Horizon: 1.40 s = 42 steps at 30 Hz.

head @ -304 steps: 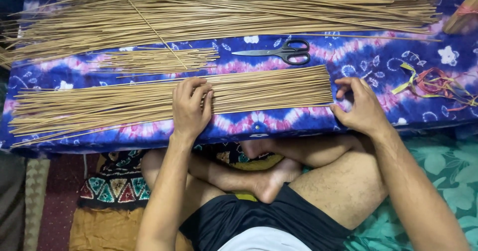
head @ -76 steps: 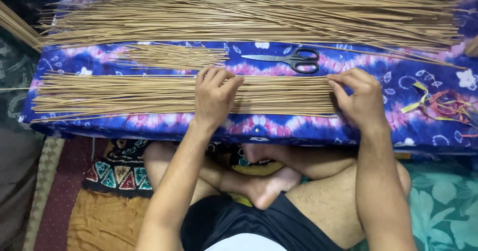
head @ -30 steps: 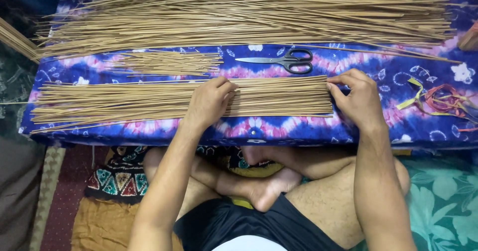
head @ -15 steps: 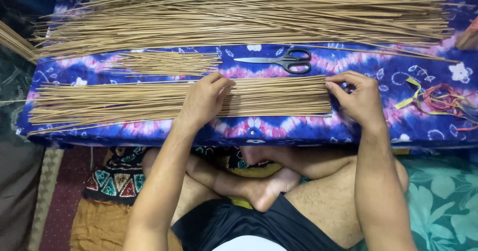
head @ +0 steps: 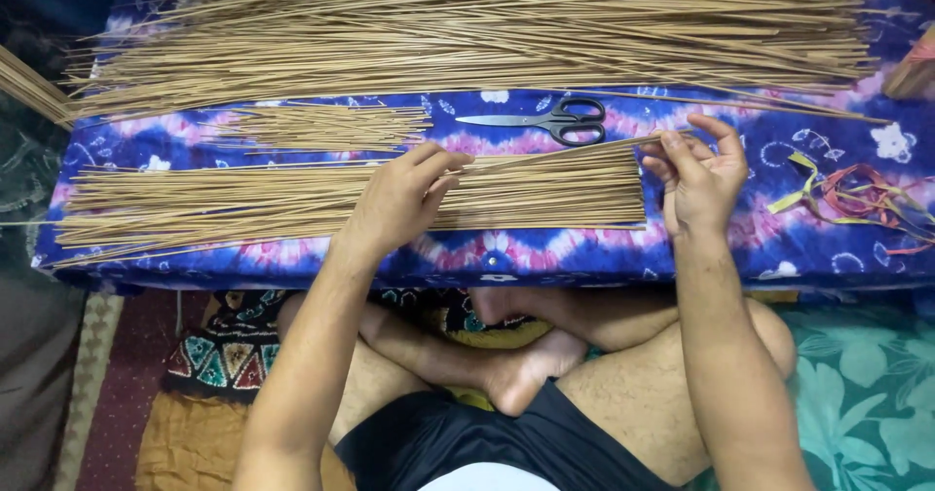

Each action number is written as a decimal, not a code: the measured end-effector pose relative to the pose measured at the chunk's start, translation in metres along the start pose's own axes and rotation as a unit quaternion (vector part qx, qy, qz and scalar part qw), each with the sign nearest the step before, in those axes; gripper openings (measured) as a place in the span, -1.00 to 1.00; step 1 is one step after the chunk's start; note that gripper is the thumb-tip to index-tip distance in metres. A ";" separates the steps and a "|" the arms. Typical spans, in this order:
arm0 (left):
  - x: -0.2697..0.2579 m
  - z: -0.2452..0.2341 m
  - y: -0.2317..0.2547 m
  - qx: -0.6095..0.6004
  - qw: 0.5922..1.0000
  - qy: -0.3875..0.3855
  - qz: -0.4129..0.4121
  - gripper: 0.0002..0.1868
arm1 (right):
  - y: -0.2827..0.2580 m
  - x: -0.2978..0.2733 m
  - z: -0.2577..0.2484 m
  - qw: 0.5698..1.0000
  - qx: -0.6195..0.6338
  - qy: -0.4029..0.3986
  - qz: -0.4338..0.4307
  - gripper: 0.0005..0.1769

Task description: Sorting, aligning, and cutting bundles of thin wooden sticks for weaving or broom making

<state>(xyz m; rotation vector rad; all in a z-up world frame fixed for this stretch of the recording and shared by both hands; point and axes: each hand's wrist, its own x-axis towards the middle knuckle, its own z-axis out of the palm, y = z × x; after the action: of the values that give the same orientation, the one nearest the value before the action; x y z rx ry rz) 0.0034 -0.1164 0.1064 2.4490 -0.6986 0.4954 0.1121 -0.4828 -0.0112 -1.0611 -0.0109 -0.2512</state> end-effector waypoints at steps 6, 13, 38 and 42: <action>0.002 0.000 0.002 -0.016 1.000 0.021 0.001 -0.86 | 0.002 -0.003 0.011 0.998 0.008 0.049 -0.041 -0.71; 0.004 0.003 0.000 -0.041 0.998 0.038 -0.003 -0.88 | 0.017 -0.001 0.005 0.993 0.033 0.087 -0.071 -0.85; -0.009 0.023 -0.006 -0.071 0.996 0.044 0.015 -0.93 | -0.041 -0.058 0.065 0.856 -0.324 -0.060 -0.398 -0.50; -0.010 0.026 0.015 -0.007 0.999 0.034 0.041 -0.92 | -0.064 -0.086 0.110 0.738 -0.474 -0.328 -0.353 -0.62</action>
<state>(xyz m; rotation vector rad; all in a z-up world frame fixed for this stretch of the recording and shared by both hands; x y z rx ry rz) -0.0078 -0.1385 0.0876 2.3855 -0.7748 0.6006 0.0272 -0.4002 0.0873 -2.1120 -1.0508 -0.5877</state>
